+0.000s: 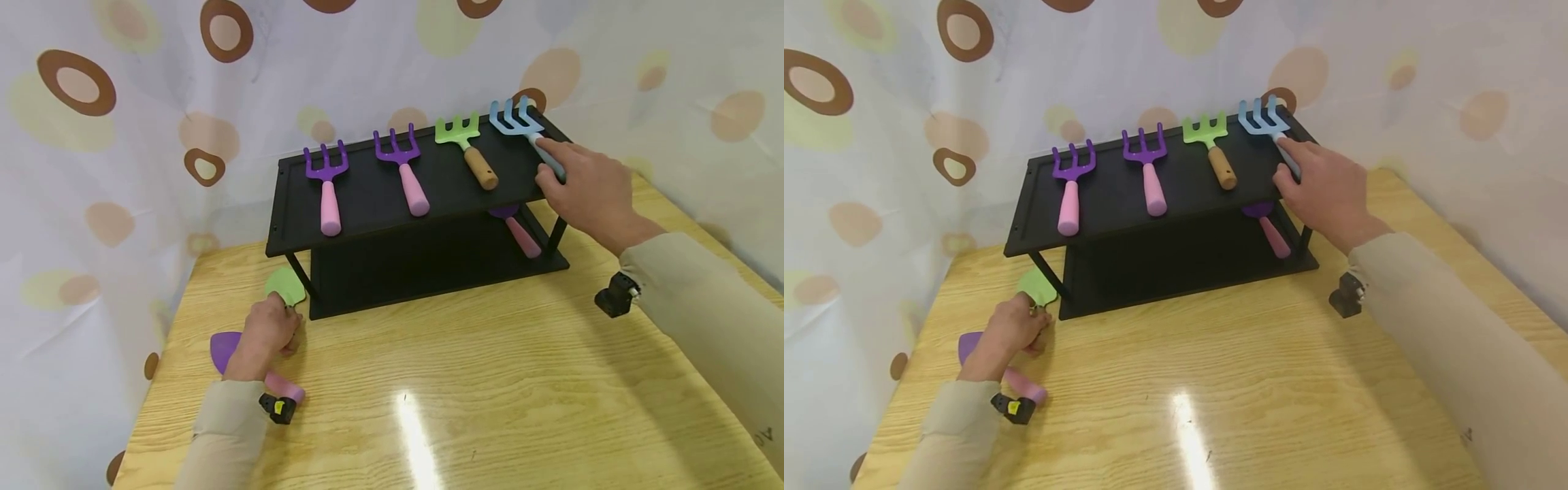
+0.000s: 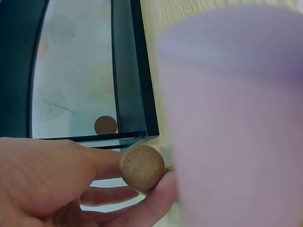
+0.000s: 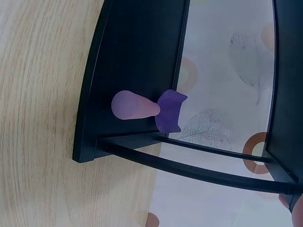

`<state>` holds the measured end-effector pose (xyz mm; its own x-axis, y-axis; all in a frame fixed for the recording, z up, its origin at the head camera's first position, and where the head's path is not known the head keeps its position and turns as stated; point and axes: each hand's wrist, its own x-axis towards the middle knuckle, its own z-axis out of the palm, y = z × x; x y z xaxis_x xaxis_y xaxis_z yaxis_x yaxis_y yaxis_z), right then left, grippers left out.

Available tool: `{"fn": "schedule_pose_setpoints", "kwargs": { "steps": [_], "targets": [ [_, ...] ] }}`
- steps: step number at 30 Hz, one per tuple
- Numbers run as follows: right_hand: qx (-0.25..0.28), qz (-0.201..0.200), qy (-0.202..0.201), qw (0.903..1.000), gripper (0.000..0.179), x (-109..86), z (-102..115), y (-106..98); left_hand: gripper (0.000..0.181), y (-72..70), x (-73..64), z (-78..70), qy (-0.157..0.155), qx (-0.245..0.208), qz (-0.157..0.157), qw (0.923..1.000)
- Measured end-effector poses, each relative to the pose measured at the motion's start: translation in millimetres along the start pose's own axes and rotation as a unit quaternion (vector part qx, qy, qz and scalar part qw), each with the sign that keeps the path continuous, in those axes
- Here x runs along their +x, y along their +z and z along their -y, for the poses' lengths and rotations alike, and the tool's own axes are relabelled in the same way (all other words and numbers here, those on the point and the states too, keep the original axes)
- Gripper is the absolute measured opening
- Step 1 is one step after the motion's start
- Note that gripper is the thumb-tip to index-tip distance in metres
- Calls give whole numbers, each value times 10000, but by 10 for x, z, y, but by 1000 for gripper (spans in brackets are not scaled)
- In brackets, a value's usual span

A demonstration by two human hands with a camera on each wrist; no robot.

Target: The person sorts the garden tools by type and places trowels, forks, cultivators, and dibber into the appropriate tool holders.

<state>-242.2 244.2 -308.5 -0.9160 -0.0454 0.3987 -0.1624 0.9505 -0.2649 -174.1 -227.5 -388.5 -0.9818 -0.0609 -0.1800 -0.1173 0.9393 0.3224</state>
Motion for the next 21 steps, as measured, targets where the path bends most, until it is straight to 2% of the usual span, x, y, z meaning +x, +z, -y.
{"fn": "schedule_pose_setpoints", "kwargs": {
  "steps": [4, 8, 11, 17, 21],
  "targets": [
    [-23, -72, -48, 10000, 50, 17, 6, 12, 27, -22, -11, -15, 46, 105, 59, 9999],
    [-15, -32, -9, 10000, 50, 16, 8, 8, 31, -48, -23, -33, -76, -187, 365, 9991],
    [-4, -22, 10, 10000, 51, 8, 3, 0, 32, -64, -37, -44, -158, -327, 480, 9982],
    [14, -58, 2, 10000, 50, 9, 1, -8, 21, -79, -49, -24, -104, -185, 223, 9995],
    [15, -45, 2, 10000, 51, 8, -1, -13, 21, -103, -68, -15, -117, -207, 211, 9995]
  ]
}}
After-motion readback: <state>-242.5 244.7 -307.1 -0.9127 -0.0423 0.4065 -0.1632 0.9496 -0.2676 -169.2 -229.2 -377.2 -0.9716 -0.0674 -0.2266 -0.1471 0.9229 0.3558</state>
